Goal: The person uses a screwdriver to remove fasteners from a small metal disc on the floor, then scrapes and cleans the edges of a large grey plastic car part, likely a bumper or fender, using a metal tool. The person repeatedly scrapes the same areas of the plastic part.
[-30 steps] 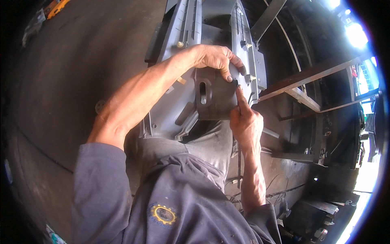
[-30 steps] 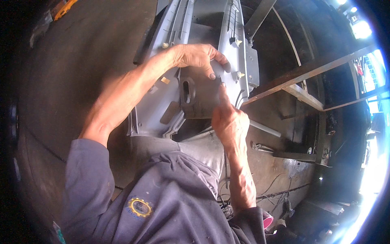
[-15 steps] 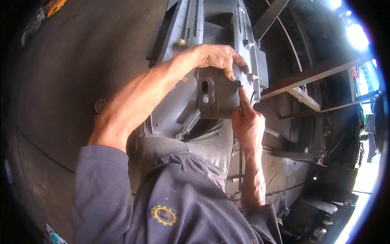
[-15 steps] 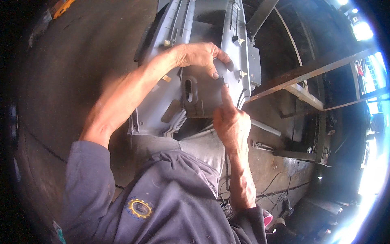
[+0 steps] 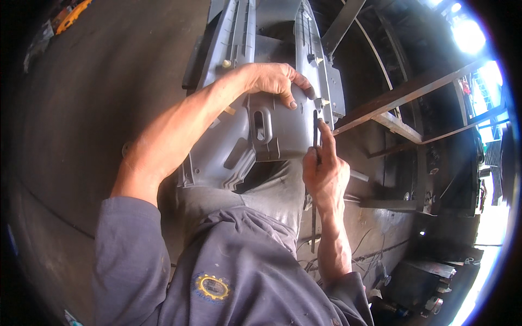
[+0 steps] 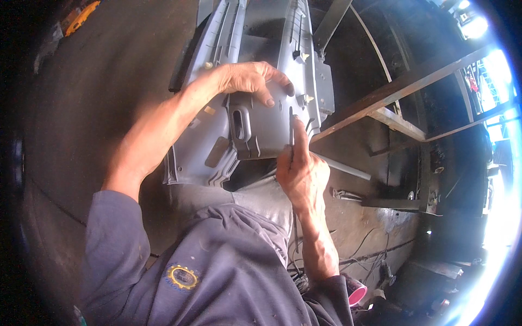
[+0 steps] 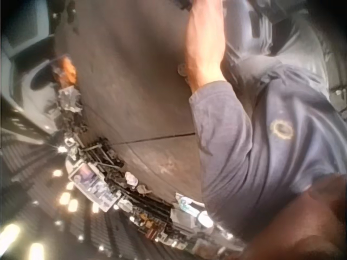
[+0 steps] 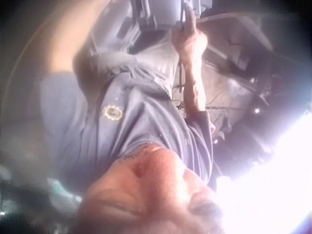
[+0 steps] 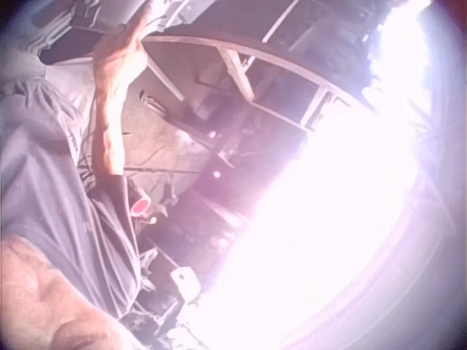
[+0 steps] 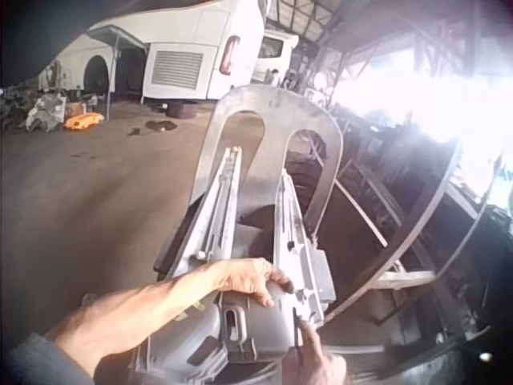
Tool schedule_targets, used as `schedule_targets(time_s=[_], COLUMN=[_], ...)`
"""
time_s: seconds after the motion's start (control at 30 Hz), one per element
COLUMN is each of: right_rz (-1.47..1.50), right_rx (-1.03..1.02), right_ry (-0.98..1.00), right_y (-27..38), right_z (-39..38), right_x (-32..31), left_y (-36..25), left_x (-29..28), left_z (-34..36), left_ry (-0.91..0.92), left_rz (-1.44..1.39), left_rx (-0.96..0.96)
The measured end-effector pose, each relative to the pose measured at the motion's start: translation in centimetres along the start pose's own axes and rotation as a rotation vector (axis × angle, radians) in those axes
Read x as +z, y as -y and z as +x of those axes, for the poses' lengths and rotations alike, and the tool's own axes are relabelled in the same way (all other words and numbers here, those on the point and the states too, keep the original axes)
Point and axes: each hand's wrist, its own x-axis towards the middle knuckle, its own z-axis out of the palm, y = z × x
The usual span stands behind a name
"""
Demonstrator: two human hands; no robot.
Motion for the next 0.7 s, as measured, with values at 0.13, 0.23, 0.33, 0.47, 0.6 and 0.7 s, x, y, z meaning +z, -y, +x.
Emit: schedule_targets(time_s=[0.13, 0.23, 0.33, 0.47, 0.6, 0.7], right_rz=[-0.049, -0.016, 0.097, -0.057, 0.003, -0.053], right_rx=[-0.016, -0.001, 0.082, 0.010, 0.044, -0.042], right_ry=[0.069, 0.005, -0.166, -0.036, -0.021, -0.020], right_y=[-0.5, 0.1, 1.7, 0.2, 0.5, 0.2], right_z=[1.1, 0.7, -0.4, 0.0, 0.6, 1.3], right_x=[0.9, 0.0, -2.6, -0.9, 0.3, 0.5], left_y=[0.0, 0.5, 0.7, 0.3, 0.0, -0.1], left_x=[0.1, -0.2, -0.4, -0.4, -0.1, -0.2], left_z=[0.0, 0.2, 0.4, 0.3, 0.0, 0.3], left_ry=[-0.011, 0.012, 0.039, 0.040, 0.041, 0.060], left_rz=[0.032, 0.000, -0.059, -0.028, 0.012, 0.000], left_rx=[0.024, 0.014, -0.036, 0.024, 0.025, 0.027])
